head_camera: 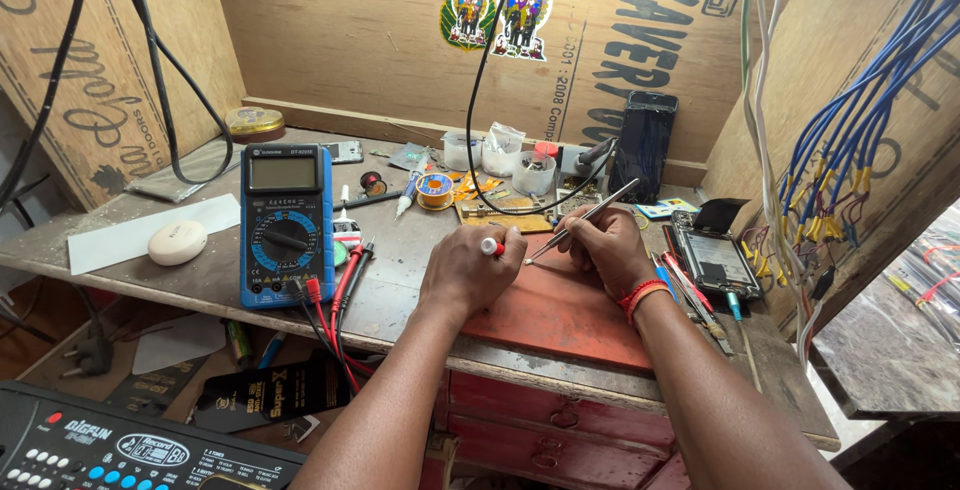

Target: The person sits at an electronics repair workbench and solders a small circuit board, holding a soldering iron in one hand and solder wire in the other while working over a red mat. They steady the board, apply solder to its contacts, and at the end set the iron down and handle the board by hand.

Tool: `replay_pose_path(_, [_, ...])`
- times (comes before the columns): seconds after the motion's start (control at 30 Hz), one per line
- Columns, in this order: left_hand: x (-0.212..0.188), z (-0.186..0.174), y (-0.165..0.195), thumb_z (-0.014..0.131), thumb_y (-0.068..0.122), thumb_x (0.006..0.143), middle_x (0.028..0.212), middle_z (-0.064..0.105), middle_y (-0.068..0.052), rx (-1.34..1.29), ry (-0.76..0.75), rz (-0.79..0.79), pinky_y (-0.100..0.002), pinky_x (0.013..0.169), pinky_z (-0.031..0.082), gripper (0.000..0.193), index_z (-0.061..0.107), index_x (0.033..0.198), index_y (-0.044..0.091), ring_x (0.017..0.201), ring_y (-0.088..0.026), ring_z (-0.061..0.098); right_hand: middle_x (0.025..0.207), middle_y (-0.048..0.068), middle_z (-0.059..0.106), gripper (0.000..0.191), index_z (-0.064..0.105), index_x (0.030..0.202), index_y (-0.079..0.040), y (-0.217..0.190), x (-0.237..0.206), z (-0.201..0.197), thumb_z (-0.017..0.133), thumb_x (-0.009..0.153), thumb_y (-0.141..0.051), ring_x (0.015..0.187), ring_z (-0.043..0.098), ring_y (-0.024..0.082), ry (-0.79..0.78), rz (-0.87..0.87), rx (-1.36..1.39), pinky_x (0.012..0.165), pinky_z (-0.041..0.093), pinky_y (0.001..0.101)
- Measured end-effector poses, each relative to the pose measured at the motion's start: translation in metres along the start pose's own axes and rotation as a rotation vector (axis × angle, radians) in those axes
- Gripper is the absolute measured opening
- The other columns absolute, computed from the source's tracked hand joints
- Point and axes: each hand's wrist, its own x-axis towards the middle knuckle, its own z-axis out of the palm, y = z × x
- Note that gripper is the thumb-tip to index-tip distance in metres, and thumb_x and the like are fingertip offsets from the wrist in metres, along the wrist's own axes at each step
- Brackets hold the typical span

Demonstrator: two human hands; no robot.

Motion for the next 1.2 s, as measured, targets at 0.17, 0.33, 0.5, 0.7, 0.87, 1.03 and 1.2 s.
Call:
replay_pose_path(0.17, [-0.0001,0.0004,-0.001,0.053,0.039,0.095,0.082,0.073,-0.018,-0.004,0.003,0.004,-0.053,0.078,0.055,0.039,0.076,0.078,0.013,0.082,-0.042,0.069,0.068,0.005,0.067,0.018,0.072,0.085,-0.002,0.0005,0.0001,-0.0004,0.063,0.093,-0.014,0.051,0.054,0.008,-0.009,-0.013,0.007,0.045,0.042,0.0244])
replay_pose_path(0.33, [-0.0003,-0.0001,-0.0001,0.054,0.04,0.094,0.081,0.073,-0.018,-0.001,-0.014,-0.012,-0.053,0.077,0.055,0.038,0.076,0.079,0.013,0.081,-0.042,0.07,0.068,0.005,0.067,0.016,0.072,0.084,-0.002,0.0006,0.0002,0.0013,0.065,0.093,-0.014,0.05,0.054,0.008,0.014,-0.001,0.002,0.045,0.043,0.0247])
replay_pose_path(0.5, [-0.0003,-0.0005,-0.0003,0.054,0.039,0.093,0.08,0.072,-0.018,-0.001,0.0,0.012,-0.053,0.076,0.055,0.038,0.076,0.078,0.013,0.08,-0.042,0.07,0.068,0.005,0.068,0.018,0.071,0.086,-0.002,0.0011,0.0007,0.0011,0.065,0.095,-0.016,0.051,0.055,0.008,0.021,-0.007,-0.013,0.045,0.043,0.0239])
replay_pose_path(0.7, [-0.0014,-0.0018,0.0002,0.053,0.038,0.094,0.08,0.073,-0.017,-0.029,0.015,0.043,-0.052,0.075,0.056,0.038,0.076,0.076,0.013,0.079,-0.041,0.07,0.069,0.005,0.068,0.017,0.072,0.087,-0.003,0.0028,0.0017,-0.0015,0.064,0.095,-0.016,0.05,0.055,0.008,0.04,0.004,-0.006,0.045,0.043,0.0232])
replay_pose_path(0.87, [-0.0018,-0.0035,0.0014,0.053,0.039,0.095,0.079,0.073,-0.017,-0.028,0.001,0.014,-0.052,0.075,0.056,0.038,0.076,0.077,0.014,0.079,-0.041,0.07,0.067,0.005,0.066,0.018,0.071,0.084,-0.001,0.0055,0.0026,-0.002,0.064,0.094,-0.014,0.049,0.054,0.008,0.017,-0.016,0.039,0.044,0.043,0.0237])
replay_pose_path(1.03, [-0.0008,-0.002,0.0019,0.053,0.039,0.094,0.08,0.073,-0.017,-0.019,-0.01,0.01,-0.052,0.075,0.056,0.038,0.076,0.077,0.015,0.079,-0.041,0.07,0.068,0.006,0.067,0.017,0.072,0.085,-0.002,0.006,0.0021,-0.003,0.065,0.093,-0.014,0.05,0.054,0.008,0.014,-0.006,0.02,0.044,0.042,0.0234])
replay_pose_path(1.2, [-0.0008,0.0001,0.0003,0.053,0.039,0.094,0.081,0.073,-0.016,-0.015,-0.003,0.019,-0.053,0.075,0.056,0.037,0.076,0.077,0.015,0.08,-0.041,0.07,0.069,0.006,0.068,0.017,0.072,0.085,-0.003,0.0048,0.0021,-0.0039,0.065,0.094,-0.016,0.049,0.055,0.008,-0.007,-0.005,0.013,0.044,0.042,0.023])
